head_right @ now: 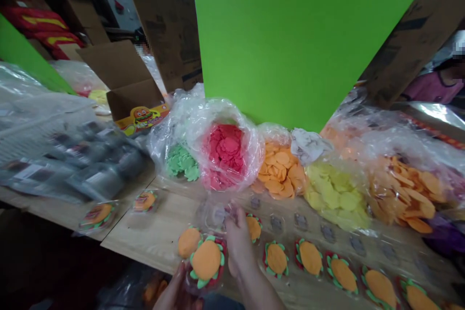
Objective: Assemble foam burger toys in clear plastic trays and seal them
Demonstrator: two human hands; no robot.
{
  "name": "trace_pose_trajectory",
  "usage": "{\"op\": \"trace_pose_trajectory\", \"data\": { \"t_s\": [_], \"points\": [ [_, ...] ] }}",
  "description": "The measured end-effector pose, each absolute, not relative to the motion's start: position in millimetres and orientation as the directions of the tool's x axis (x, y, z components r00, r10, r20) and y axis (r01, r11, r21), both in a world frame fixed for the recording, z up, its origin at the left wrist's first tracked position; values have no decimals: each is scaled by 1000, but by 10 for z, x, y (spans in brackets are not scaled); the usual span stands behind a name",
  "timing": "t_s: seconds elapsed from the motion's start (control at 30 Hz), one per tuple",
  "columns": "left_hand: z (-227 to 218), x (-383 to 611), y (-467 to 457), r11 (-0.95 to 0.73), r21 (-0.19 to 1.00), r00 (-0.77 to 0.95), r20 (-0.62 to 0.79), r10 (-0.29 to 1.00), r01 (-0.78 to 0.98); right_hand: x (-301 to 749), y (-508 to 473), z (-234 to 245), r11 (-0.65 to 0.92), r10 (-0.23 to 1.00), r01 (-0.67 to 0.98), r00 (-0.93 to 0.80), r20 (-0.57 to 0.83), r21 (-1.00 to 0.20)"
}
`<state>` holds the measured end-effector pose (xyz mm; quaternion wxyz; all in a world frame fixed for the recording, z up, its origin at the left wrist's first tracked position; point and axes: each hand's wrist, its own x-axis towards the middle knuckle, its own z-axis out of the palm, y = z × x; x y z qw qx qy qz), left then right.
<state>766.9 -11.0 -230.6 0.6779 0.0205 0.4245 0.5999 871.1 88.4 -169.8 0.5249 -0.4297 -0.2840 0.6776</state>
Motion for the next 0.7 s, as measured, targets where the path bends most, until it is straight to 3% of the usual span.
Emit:
{"op": "trace_pose_trajectory", "data": {
  "t_s": [0.27, 0.53, 0.7],
  "points": [
    [-1890, 7885, -34, 457, 469, 204, -494, 845, -756, 8935, 739, -1751, -260, 960, -506, -43, -277, -823],
    [-1768, 8147, -28, 504, 606, 227, -476, 850, -615, 9367, 656, -1857, -130, 990, -436, -11, -139, -890],
    [-1771, 8358, 40, 616, 577, 401, -468, 788, -537, 9821, 695, -1949, -69, 997, -404, -46, -55, -912]
  ]
}}
